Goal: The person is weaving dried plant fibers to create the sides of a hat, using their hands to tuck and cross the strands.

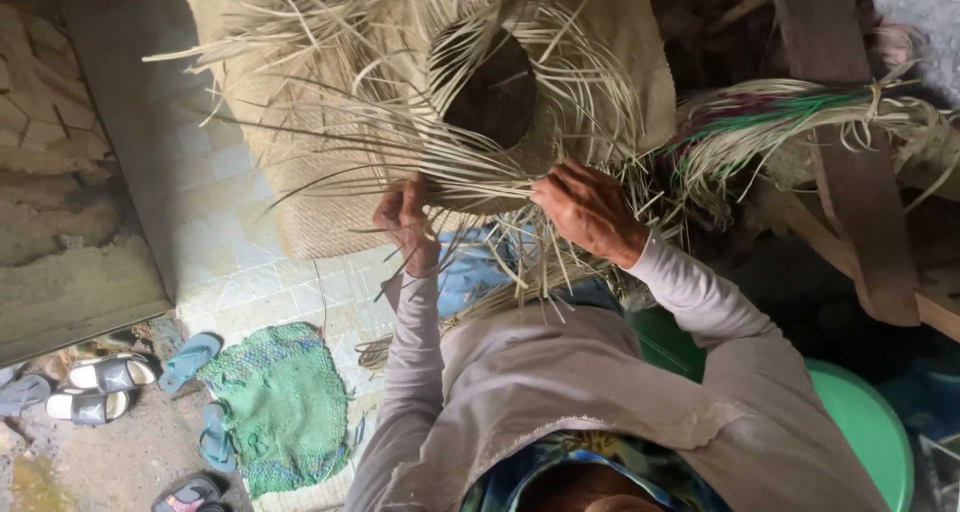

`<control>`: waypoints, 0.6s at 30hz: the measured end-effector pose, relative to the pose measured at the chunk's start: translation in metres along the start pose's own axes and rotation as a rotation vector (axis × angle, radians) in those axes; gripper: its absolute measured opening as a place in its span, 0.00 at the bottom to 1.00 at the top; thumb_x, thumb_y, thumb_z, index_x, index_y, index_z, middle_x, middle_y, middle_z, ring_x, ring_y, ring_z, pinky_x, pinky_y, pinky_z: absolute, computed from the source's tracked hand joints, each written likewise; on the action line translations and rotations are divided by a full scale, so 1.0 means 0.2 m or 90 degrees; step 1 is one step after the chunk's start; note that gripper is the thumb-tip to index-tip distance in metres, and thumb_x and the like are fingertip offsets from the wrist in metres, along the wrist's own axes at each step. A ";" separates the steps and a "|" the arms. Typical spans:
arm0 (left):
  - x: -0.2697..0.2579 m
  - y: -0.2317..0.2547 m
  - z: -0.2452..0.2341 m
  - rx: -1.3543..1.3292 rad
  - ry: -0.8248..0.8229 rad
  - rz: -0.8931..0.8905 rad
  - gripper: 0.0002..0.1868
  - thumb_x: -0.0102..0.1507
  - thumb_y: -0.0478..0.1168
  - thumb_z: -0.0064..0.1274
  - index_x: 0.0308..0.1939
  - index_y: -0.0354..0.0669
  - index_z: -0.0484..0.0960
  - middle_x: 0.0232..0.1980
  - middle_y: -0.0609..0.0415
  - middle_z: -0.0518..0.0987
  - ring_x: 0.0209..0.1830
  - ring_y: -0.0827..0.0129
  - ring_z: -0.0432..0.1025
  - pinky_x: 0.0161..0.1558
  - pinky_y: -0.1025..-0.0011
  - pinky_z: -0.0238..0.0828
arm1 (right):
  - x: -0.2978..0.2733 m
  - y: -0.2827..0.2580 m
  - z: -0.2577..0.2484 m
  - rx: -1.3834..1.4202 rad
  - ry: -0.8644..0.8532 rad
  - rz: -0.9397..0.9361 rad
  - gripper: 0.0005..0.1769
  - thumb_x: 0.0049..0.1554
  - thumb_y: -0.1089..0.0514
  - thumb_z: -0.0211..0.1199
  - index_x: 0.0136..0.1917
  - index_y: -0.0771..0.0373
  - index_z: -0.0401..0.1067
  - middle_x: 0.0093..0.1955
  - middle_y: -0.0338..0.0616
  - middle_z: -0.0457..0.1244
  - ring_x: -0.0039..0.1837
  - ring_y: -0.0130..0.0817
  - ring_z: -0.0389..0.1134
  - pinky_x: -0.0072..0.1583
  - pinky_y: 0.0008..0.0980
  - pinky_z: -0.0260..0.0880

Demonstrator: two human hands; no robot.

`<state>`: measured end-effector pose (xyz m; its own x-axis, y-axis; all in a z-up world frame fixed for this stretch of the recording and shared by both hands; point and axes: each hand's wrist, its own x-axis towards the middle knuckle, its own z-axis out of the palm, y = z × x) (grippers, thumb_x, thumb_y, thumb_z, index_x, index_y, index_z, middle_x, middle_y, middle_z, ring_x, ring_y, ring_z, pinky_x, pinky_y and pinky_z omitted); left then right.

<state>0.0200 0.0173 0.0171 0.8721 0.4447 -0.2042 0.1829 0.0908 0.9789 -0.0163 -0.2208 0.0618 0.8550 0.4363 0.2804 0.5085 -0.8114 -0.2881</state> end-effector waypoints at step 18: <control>-0.06 0.06 0.16 0.028 0.074 0.045 0.14 0.54 0.44 0.55 0.17 0.41 0.77 0.13 0.50 0.70 0.15 0.71 0.65 0.26 0.76 0.63 | -0.50 0.42 0.42 0.354 -0.046 -0.051 0.06 0.49 0.59 0.54 0.34 0.65 0.66 0.31 0.51 0.59 0.36 0.50 0.62 0.38 0.43 0.63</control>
<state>0.0259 -0.0150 0.0319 0.8254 0.5492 -0.1309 0.1454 0.0172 0.9892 -0.0497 -0.3001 -0.0673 0.8060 0.5300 0.2636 0.5331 -0.4564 -0.7124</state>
